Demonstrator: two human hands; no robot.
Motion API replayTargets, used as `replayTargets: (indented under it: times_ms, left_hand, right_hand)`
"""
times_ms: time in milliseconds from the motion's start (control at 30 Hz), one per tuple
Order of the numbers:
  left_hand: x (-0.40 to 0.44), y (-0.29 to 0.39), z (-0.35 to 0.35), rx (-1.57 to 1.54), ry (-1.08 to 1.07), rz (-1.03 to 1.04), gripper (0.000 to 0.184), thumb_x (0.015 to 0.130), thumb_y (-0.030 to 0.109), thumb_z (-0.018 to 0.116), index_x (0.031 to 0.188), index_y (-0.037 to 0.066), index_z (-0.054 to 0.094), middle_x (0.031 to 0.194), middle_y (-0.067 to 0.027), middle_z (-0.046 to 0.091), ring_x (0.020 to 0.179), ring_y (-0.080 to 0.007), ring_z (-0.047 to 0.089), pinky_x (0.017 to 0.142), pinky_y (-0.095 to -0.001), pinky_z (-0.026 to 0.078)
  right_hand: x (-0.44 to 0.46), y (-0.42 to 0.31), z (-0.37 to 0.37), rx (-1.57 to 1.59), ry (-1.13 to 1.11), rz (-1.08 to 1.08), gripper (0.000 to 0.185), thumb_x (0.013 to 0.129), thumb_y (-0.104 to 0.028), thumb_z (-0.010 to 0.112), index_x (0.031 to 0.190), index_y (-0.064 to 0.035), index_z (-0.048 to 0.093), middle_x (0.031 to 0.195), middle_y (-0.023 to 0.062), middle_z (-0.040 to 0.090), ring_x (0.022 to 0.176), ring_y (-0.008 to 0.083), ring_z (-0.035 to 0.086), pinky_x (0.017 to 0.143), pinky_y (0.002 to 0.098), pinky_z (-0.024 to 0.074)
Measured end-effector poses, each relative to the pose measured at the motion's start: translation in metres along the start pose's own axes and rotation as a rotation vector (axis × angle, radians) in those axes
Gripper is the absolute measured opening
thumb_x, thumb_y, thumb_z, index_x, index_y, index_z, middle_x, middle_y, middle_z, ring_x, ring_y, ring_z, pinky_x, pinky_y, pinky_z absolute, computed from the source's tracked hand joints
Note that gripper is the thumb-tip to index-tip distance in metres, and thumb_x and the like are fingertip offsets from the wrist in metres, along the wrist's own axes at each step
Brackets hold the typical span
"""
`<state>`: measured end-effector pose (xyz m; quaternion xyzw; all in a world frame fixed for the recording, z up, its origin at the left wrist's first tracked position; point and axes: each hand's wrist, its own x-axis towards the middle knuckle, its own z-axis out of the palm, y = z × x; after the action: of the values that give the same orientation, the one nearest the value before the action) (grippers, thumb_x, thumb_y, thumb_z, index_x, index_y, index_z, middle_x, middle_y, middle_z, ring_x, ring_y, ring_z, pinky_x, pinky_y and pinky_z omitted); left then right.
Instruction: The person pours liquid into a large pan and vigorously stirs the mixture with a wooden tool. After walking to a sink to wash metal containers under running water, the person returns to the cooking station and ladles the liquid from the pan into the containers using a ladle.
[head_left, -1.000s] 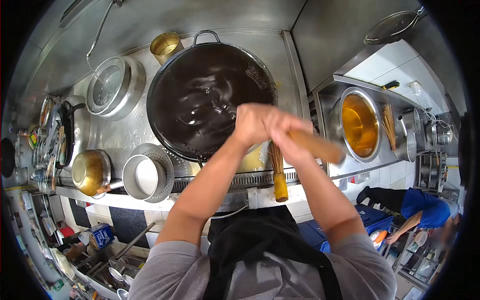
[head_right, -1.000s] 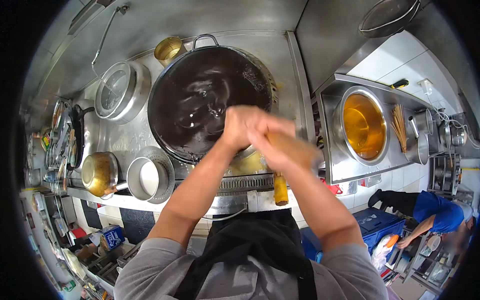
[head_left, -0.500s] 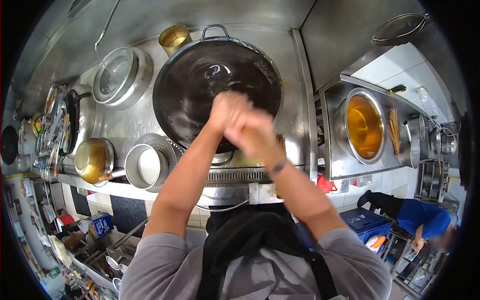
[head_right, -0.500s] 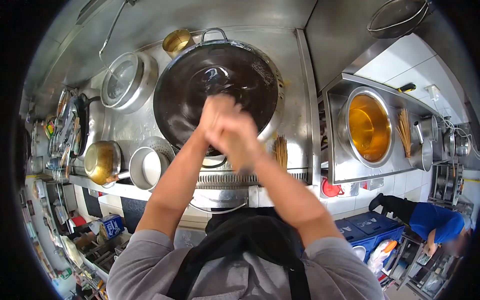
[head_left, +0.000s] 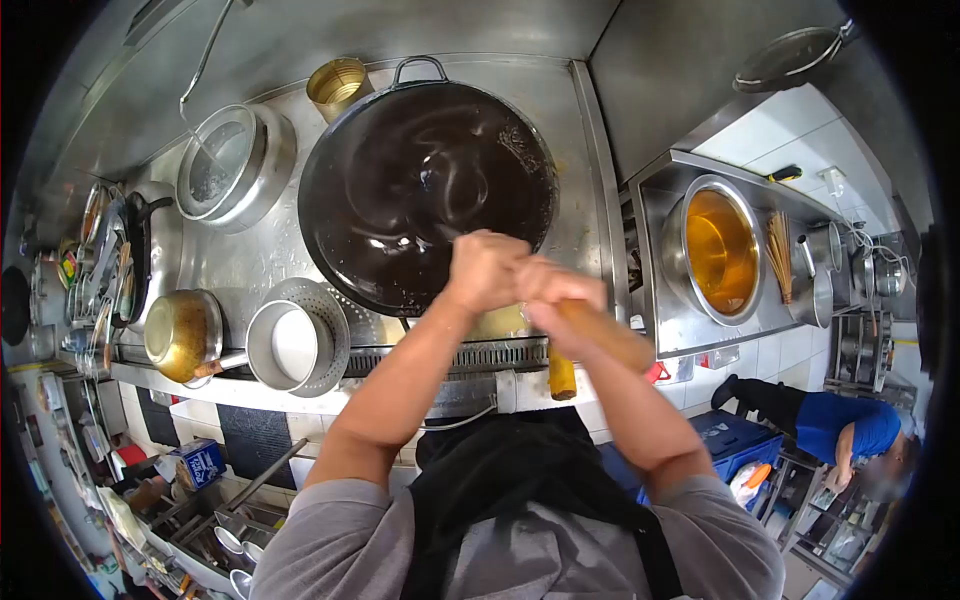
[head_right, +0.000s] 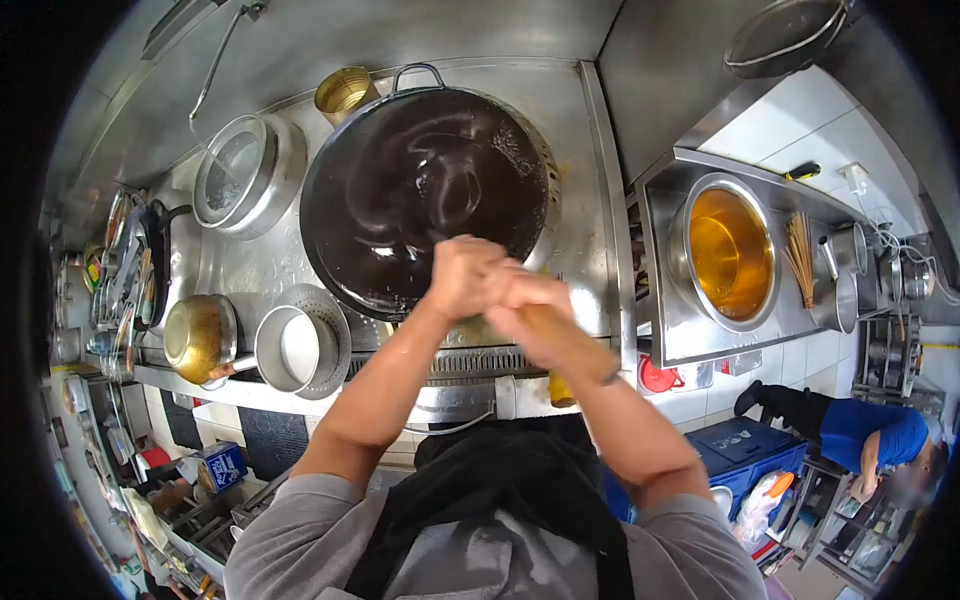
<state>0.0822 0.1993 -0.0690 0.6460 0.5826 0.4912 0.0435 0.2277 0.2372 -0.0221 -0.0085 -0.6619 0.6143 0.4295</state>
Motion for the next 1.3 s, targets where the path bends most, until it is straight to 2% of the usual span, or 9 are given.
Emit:
replayTargets:
  times_ms: [133,200,300,633,900,967,1100,1233,1300]
  left_hand:
    - [0.055,-0.012,0.013,-0.098,0.054,0.037,0.027,0.069,0.028,0.070,0.055,0.012,0.054,0.057,-0.0110,0.058,0.056,-0.0326,0.061,0.051,-0.0407,0.048]
    - [0.036,-0.052,-0.015,0.038,-0.177,-0.255,0.032,0.069,0.036,0.070,0.053,0.013,0.056,0.057,-0.0101,0.060,0.053,-0.0267,0.063,0.050,-0.0388,0.048]
    - [-0.009,-0.030,-0.030,0.139,-0.075,0.070,0.032,0.065,0.032,0.074,0.051,0.013,0.053,0.053,-0.0091,0.056,0.051,-0.0288,0.060,0.050,-0.0401,0.046]
    - [0.006,-0.026,-0.049,0.348,-0.134,0.234,0.026,0.078,0.025,0.068,0.058,0.012,0.057,0.056,-0.0100,0.053,0.052,-0.0284,0.056,0.051,-0.0383,0.044]
    - [0.060,-0.007,-0.019,-0.026,-0.067,0.092,0.017,0.073,0.028,0.066,0.067,0.011,0.066,0.073,-0.0119,0.067,0.064,-0.0316,0.065,0.058,-0.0384,0.053]
    - [0.008,-0.044,-0.024,0.074,-0.128,-0.012,0.021,0.070,0.028,0.069,0.060,0.012,0.061,0.064,-0.0100,0.061,0.057,-0.0295,0.061,0.054,-0.0376,0.048]
    - [0.005,0.004,0.001,0.005,0.003,-0.075,0.025,0.064,0.024,0.074,0.056,0.010,0.056,0.056,-0.0131,0.055,0.054,-0.0343,0.059,0.052,-0.0412,0.048]
    - [0.061,-0.015,0.019,-0.283,0.147,-0.044,0.016,0.072,0.021,0.066,0.063,0.009,0.062,0.061,-0.0129,0.061,0.056,-0.0355,0.060,0.054,-0.0420,0.051]
    - [0.028,-0.057,-0.018,0.064,-0.213,-0.304,0.024,0.071,0.026,0.067,0.055,0.010,0.058,0.059,-0.0073,0.064,0.055,-0.0266,0.064,0.053,-0.0391,0.052]
  right_hand:
    - [0.037,-0.003,-0.009,-0.063,0.127,0.366,0.026,0.088,-0.012,0.070,0.068,-0.0081,0.054,0.074,0.0025,0.059,0.072,0.0120,0.054,0.068,0.0298,0.0463]
    - [0.058,0.012,0.023,-0.202,-0.044,0.110,0.020,0.081,-0.010,0.075,0.069,-0.0080,0.058,0.073,0.0009,0.060,0.069,0.0118,0.055,0.065,0.0290,0.0458]
    - [0.019,-0.008,0.038,-0.265,-0.064,0.146,0.023,0.079,-0.004,0.073,0.067,-0.0061,0.054,0.070,0.0078,0.059,0.071,0.0207,0.057,0.071,0.0345,0.0464]
    - [0.028,0.013,0.040,-0.306,-0.182,-0.008,0.019,0.085,-0.005,0.068,0.071,-0.0086,0.055,0.072,0.0007,0.059,0.073,0.0152,0.058,0.073,0.0304,0.0466]
    - [0.052,0.009,0.012,-0.037,0.102,0.265,0.018,0.086,-0.013,0.073,0.075,-0.0110,0.059,0.078,0.0033,0.061,0.077,0.0127,0.058,0.078,0.0295,0.0491]
    - [0.034,0.008,0.038,-0.328,-0.155,0.169,0.021,0.085,-0.011,0.073,0.071,-0.0102,0.058,0.074,0.0039,0.061,0.075,0.0163,0.059,0.081,0.0370,0.0517]
    - [0.002,-0.001,-0.004,-0.019,0.014,0.052,0.030,0.084,-0.006,0.069,0.064,-0.0073,0.048,0.071,0.0071,0.060,0.075,0.0227,0.058,0.082,0.0508,0.0486]
    - [0.043,-0.004,0.003,-0.046,0.137,0.307,0.018,0.085,-0.011,0.071,0.071,-0.0075,0.059,0.074,0.0040,0.059,0.080,0.0148,0.058,0.081,0.0353,0.0491]
    - [0.054,0.000,0.031,-0.287,-0.045,0.174,0.015,0.081,-0.010,0.075,0.072,-0.0094,0.063,0.076,0.0025,0.061,0.076,0.0113,0.058,0.075,0.0307,0.0498]
